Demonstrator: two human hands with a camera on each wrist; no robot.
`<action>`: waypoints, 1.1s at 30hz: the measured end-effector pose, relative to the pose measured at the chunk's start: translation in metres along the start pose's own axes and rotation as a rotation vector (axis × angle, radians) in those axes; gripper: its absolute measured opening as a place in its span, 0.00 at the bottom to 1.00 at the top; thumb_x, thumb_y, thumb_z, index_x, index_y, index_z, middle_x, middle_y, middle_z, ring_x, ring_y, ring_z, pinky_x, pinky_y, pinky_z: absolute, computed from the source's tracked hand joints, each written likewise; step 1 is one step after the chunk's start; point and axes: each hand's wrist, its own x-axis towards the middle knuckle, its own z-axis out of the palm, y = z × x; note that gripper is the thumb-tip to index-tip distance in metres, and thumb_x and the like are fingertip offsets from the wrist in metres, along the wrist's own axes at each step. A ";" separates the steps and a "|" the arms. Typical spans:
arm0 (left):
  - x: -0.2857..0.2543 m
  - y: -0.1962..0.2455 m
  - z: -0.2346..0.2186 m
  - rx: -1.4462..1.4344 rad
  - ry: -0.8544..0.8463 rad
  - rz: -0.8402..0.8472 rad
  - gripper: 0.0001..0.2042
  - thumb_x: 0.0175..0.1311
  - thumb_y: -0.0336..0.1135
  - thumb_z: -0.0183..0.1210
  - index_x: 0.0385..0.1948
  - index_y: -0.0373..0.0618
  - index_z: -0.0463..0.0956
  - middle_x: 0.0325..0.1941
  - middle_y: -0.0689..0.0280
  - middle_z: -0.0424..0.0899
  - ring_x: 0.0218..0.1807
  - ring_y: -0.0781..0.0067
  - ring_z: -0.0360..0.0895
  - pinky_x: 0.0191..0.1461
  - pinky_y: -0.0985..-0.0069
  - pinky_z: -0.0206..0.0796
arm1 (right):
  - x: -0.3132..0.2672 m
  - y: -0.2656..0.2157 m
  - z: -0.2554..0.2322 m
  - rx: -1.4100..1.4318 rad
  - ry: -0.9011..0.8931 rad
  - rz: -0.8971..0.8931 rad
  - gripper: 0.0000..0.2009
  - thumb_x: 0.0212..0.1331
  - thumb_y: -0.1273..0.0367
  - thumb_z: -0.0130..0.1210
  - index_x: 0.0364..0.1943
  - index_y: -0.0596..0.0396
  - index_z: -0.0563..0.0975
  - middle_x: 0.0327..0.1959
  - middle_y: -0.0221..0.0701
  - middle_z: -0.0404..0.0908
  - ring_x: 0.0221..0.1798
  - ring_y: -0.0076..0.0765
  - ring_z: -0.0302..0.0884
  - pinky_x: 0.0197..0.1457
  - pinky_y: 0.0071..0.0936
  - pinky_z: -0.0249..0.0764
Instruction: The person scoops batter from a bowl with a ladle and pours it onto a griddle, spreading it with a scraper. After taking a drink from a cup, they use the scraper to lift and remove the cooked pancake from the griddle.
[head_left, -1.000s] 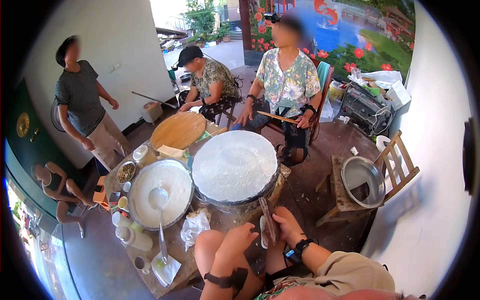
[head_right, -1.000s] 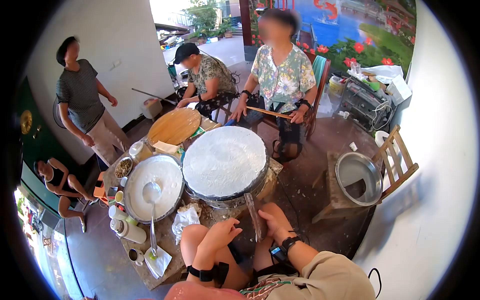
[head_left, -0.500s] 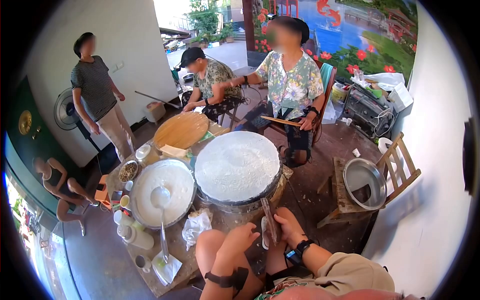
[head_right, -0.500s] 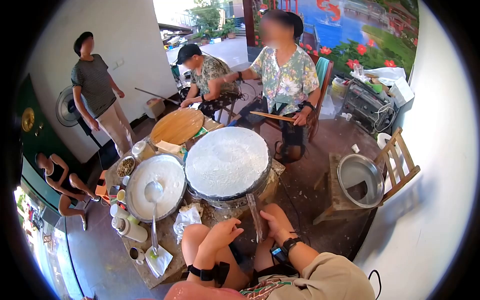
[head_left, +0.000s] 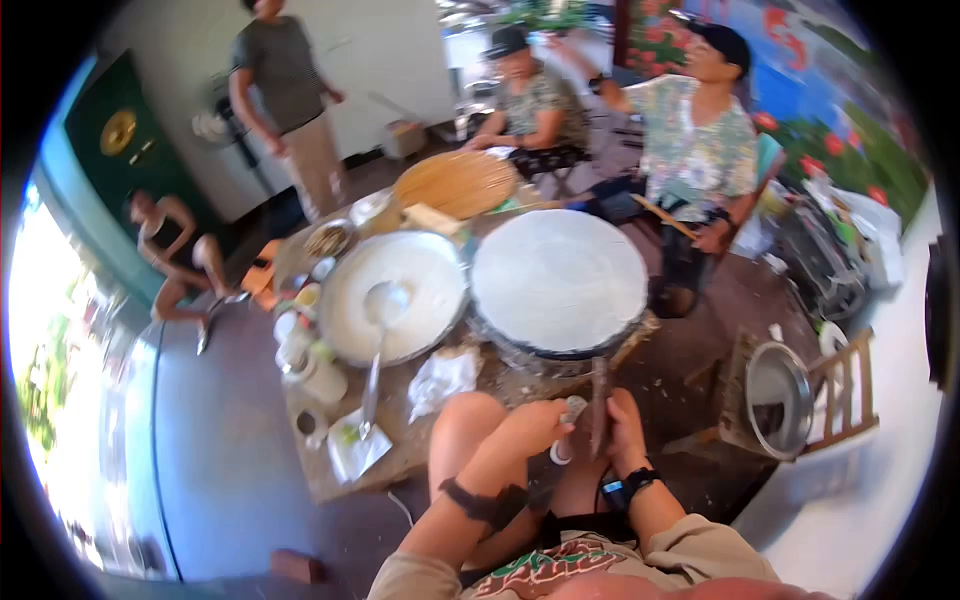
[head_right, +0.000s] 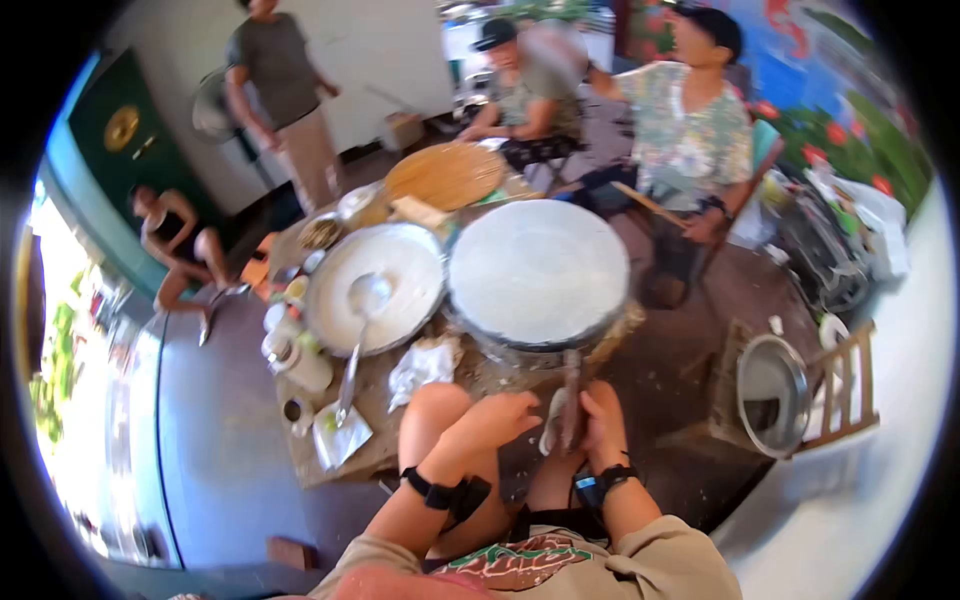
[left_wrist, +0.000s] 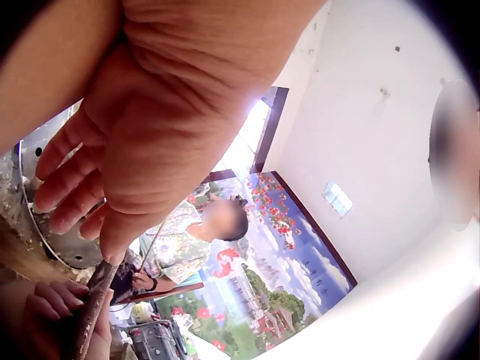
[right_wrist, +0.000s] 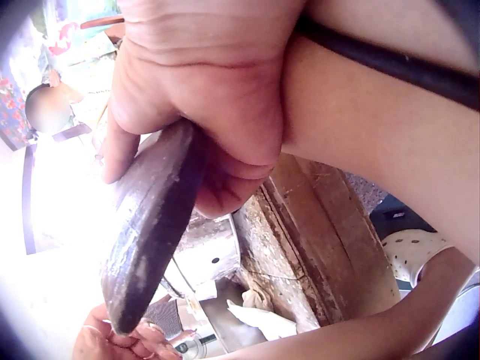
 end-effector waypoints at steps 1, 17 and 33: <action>-0.001 0.001 0.000 -0.001 0.006 -0.003 0.14 0.59 0.39 0.55 0.44 0.42 0.72 0.32 0.52 0.81 0.38 0.46 0.76 0.40 0.57 0.68 | 0.006 0.003 -0.001 0.014 -0.046 -0.010 0.21 0.58 0.50 0.51 0.40 0.56 0.75 0.27 0.32 0.75 0.29 0.35 0.73 0.33 0.29 0.71; -0.001 -0.003 0.004 -0.011 0.039 0.030 0.12 0.58 0.39 0.56 0.35 0.39 0.70 0.32 0.52 0.79 0.38 0.47 0.77 0.39 0.57 0.68 | 0.003 0.001 0.033 -0.106 -0.074 -0.158 0.16 0.60 0.51 0.50 0.29 0.48 0.67 0.19 0.23 0.59 0.22 0.24 0.56 0.24 0.22 0.53; -0.002 -0.001 0.002 0.033 0.052 0.034 0.13 0.58 0.40 0.57 0.34 0.39 0.70 0.31 0.53 0.80 0.37 0.47 0.77 0.39 0.57 0.68 | 0.005 0.005 0.028 -0.130 0.057 -0.158 0.16 0.61 0.51 0.49 0.27 0.46 0.67 0.18 0.21 0.56 0.21 0.24 0.54 0.23 0.22 0.52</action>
